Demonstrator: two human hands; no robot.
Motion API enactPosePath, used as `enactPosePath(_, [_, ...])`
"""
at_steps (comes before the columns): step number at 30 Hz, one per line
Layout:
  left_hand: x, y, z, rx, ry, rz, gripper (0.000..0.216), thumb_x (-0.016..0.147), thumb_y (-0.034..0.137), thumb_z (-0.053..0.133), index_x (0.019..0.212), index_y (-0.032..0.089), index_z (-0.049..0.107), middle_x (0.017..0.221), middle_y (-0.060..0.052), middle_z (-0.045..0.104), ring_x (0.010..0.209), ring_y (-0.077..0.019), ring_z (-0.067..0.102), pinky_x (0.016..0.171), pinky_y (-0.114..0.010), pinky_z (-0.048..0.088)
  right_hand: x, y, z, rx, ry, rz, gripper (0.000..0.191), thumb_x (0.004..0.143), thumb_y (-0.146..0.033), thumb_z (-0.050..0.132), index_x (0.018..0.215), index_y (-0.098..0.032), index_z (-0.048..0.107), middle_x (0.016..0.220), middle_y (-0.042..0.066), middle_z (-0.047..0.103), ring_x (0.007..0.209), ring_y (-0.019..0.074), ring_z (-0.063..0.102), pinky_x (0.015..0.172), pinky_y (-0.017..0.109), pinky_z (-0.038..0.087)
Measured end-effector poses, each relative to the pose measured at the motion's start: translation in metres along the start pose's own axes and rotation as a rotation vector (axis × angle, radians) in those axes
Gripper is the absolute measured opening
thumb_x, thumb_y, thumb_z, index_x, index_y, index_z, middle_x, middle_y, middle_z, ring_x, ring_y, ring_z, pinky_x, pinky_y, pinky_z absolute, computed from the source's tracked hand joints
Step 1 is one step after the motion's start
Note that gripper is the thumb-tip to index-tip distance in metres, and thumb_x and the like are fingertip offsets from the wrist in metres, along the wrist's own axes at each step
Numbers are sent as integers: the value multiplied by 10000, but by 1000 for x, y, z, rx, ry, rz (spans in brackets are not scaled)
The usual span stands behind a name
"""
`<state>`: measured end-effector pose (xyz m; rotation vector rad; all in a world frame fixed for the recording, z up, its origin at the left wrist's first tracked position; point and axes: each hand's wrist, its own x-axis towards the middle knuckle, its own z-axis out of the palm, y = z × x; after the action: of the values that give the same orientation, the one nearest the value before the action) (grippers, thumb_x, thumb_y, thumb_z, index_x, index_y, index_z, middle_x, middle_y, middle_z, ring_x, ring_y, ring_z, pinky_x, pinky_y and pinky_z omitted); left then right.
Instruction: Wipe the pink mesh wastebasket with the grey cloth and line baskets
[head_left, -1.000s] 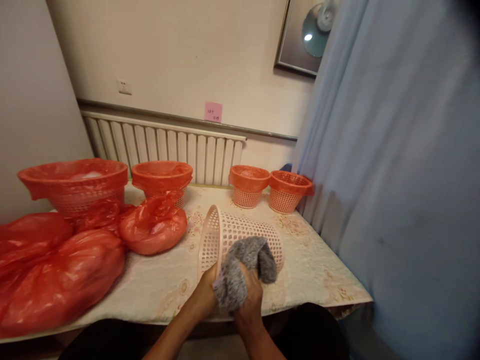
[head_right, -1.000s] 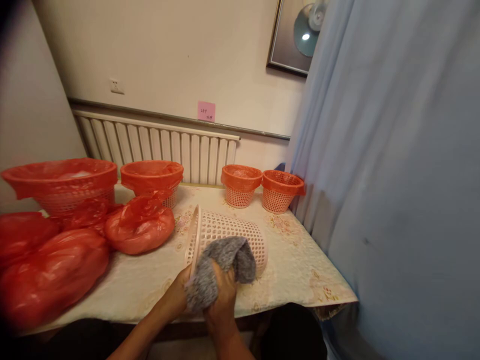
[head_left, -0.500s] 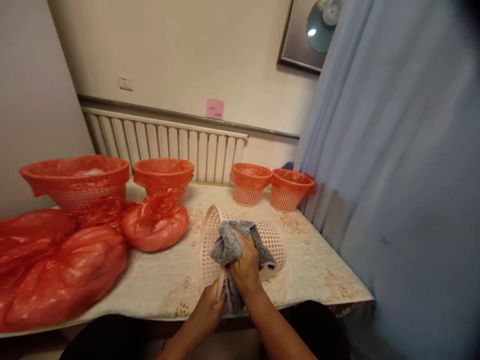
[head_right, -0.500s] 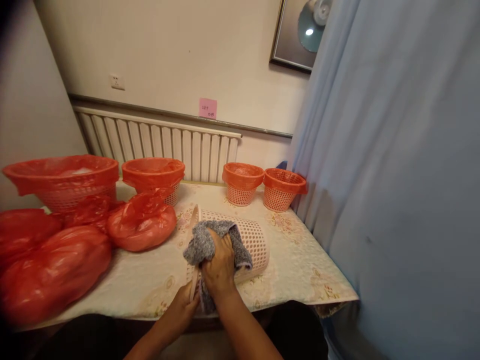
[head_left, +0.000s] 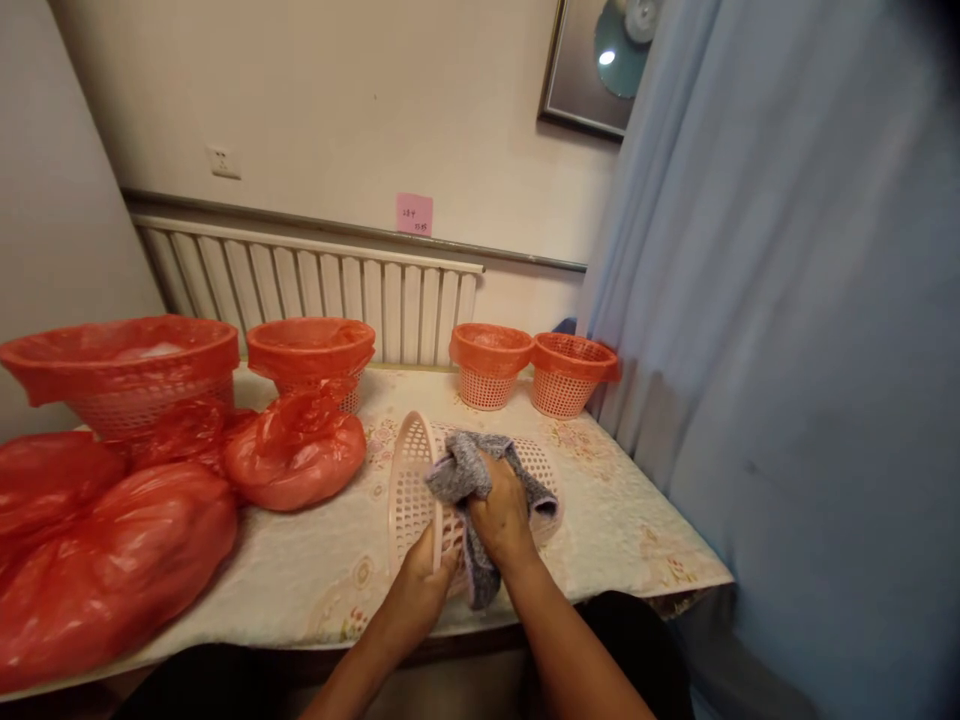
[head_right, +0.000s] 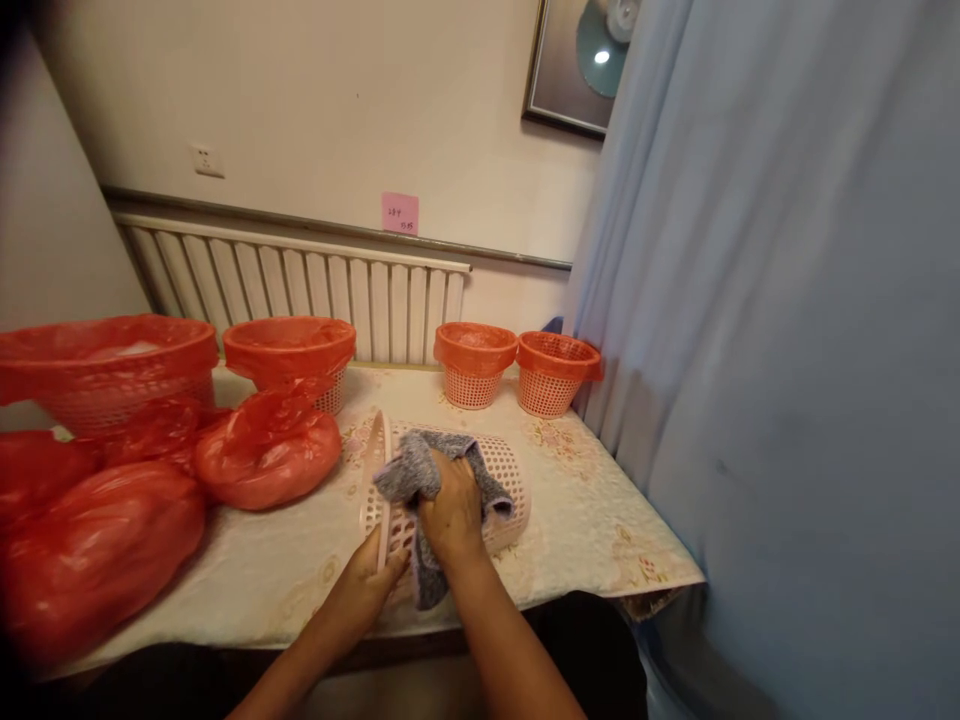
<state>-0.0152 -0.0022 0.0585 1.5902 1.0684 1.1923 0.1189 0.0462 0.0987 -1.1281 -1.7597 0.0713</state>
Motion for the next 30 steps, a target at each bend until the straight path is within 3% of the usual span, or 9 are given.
enactPosePath(6, [-2,-2,-2,54,5,-11,425,861,270,457,1237,110,573,1242,-120,666,1191,-273,577,1071,-414,410,6,89,-27,-161,121,333,437,761,-169,441,1135,-185,666,1067,80,704,1002,249,621,904,348,449])
enactPosePath(10, [2,-4,-2,48,8,1,413,856,276,465,1204,102,601,1211,-127,683,1162,-282,594,1060,-428,416,-25,116,-33,-214,286,563,441,785,-254,426,1135,-111,653,1002,145,699,950,304,636,844,413,473])
enactPosePath(12, [4,-4,-3,44,-1,-4,413,850,271,472,1203,103,607,1209,-126,685,1145,-281,605,1054,-430,421,-48,111,-23,-210,346,543,459,781,-257,427,1154,-92,638,1001,157,687,966,311,627,857,438,473])
enactPosePath(15, [6,-2,-7,17,-29,-6,428,843,263,476,1219,102,605,1228,-121,677,1144,-275,608,1055,-424,426,-81,84,3,-137,410,345,463,799,-242,458,1215,-100,605,1095,159,654,1056,298,596,913,452,469])
enactPosePath(19, [7,-3,-9,-63,-85,44,428,846,268,511,1241,130,603,1259,-89,667,1187,-271,584,1085,-419,402,-99,37,31,12,291,30,387,885,-242,496,1258,-181,579,1201,124,630,1181,282,541,999,497,433])
enactPosePath(23, [1,-15,-10,-75,-142,108,427,877,279,535,1288,166,571,1316,-67,633,1207,-267,566,1089,-400,400,-81,6,33,68,204,-99,386,903,-233,505,1285,-220,558,1164,99,656,1158,270,557,991,499,441])
enactPosePath(30, [-16,-47,-13,132,-135,91,371,928,384,467,1217,201,612,1311,-79,636,1245,-290,537,1123,-415,341,-26,-13,18,75,111,-57,472,792,-100,443,1233,-142,605,1120,127,661,1101,276,557,977,459,439])
